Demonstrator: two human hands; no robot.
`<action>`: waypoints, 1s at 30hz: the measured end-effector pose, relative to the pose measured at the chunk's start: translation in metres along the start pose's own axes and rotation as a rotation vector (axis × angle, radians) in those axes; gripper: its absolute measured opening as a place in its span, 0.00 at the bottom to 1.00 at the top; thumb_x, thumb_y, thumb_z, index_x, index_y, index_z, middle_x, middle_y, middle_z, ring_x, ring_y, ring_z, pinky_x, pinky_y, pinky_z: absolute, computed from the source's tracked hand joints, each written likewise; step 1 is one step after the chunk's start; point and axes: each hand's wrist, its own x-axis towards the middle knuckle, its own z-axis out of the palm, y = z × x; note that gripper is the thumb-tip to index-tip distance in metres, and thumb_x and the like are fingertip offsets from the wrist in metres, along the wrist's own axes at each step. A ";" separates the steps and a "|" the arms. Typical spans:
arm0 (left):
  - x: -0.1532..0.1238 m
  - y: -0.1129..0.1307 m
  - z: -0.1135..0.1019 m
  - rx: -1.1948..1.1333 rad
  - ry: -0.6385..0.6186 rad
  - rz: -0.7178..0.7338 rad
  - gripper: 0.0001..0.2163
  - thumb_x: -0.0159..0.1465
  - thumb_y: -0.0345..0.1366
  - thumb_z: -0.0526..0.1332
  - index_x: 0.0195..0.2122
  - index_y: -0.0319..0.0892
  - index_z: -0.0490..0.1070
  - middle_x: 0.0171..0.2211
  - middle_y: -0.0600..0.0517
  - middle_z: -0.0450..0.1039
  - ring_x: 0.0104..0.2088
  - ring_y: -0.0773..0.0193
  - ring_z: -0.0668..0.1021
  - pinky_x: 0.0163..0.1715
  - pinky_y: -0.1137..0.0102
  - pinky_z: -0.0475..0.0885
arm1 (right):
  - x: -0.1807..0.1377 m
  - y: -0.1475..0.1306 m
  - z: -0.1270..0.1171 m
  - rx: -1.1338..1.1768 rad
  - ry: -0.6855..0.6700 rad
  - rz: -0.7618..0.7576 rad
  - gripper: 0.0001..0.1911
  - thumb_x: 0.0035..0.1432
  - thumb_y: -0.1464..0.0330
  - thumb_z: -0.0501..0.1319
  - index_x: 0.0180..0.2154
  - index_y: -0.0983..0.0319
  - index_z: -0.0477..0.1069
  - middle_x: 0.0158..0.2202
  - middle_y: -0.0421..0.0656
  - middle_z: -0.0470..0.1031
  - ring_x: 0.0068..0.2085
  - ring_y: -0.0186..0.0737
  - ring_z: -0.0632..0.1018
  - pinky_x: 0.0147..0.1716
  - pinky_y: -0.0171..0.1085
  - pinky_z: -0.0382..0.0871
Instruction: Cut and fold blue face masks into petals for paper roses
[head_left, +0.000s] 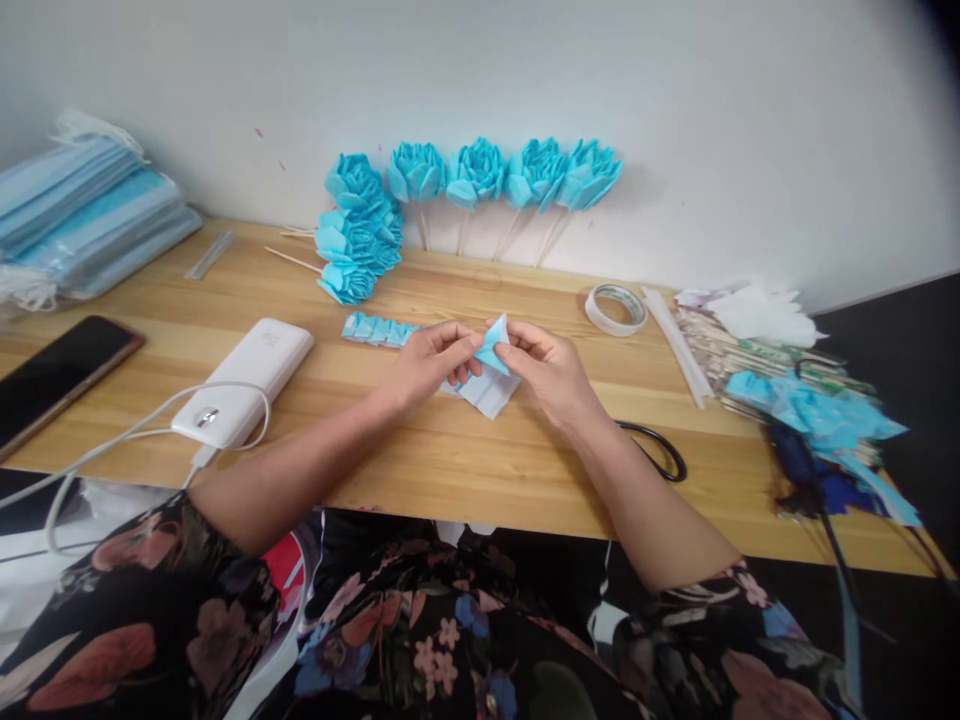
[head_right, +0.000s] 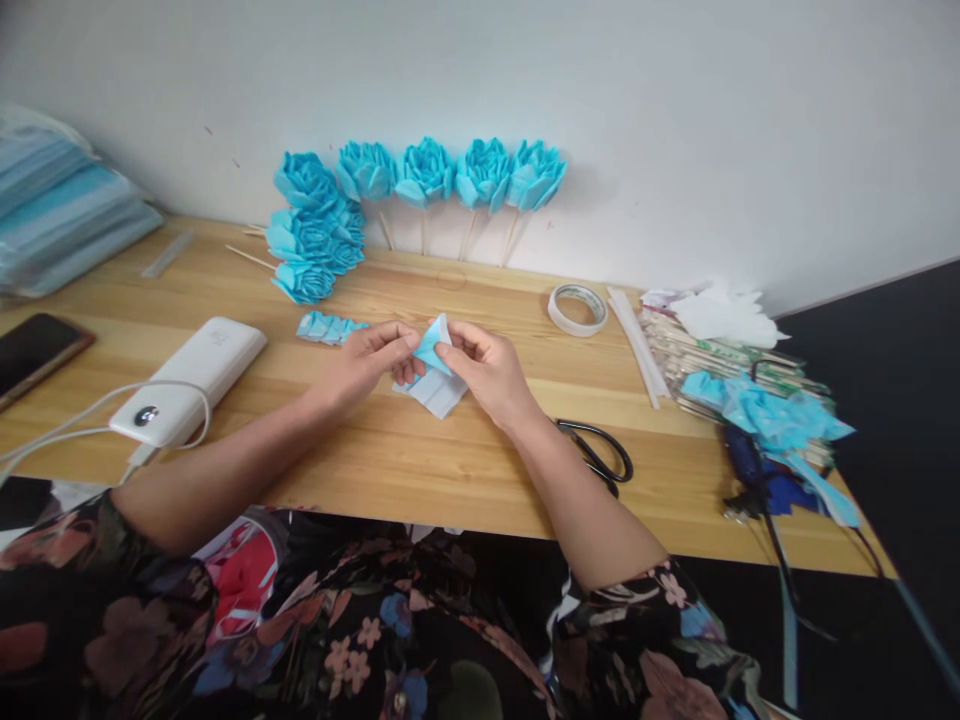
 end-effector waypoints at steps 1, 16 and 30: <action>0.000 0.001 0.000 -0.002 -0.002 -0.008 0.18 0.61 0.51 0.66 0.30 0.39 0.71 0.24 0.52 0.75 0.22 0.72 0.72 0.25 0.74 0.69 | 0.000 0.000 0.000 -0.005 0.007 0.001 0.14 0.55 0.62 0.68 0.43 0.60 0.80 0.35 0.40 0.77 0.37 0.37 0.74 0.42 0.39 0.69; -0.001 0.002 0.001 -0.007 0.098 0.019 0.16 0.59 0.47 0.69 0.28 0.39 0.70 0.20 0.55 0.70 0.22 0.72 0.71 0.24 0.75 0.68 | 0.001 0.003 -0.001 0.103 -0.056 0.127 0.19 0.48 0.64 0.73 0.43 0.59 0.75 0.31 0.37 0.77 0.32 0.34 0.75 0.36 0.37 0.70; 0.000 -0.004 0.004 -0.059 0.040 -0.010 0.17 0.57 0.47 0.70 0.30 0.39 0.69 0.19 0.56 0.69 0.20 0.72 0.70 0.23 0.75 0.68 | 0.001 0.000 0.001 0.098 -0.021 0.084 0.19 0.48 0.61 0.73 0.41 0.58 0.73 0.32 0.38 0.77 0.33 0.35 0.76 0.37 0.39 0.71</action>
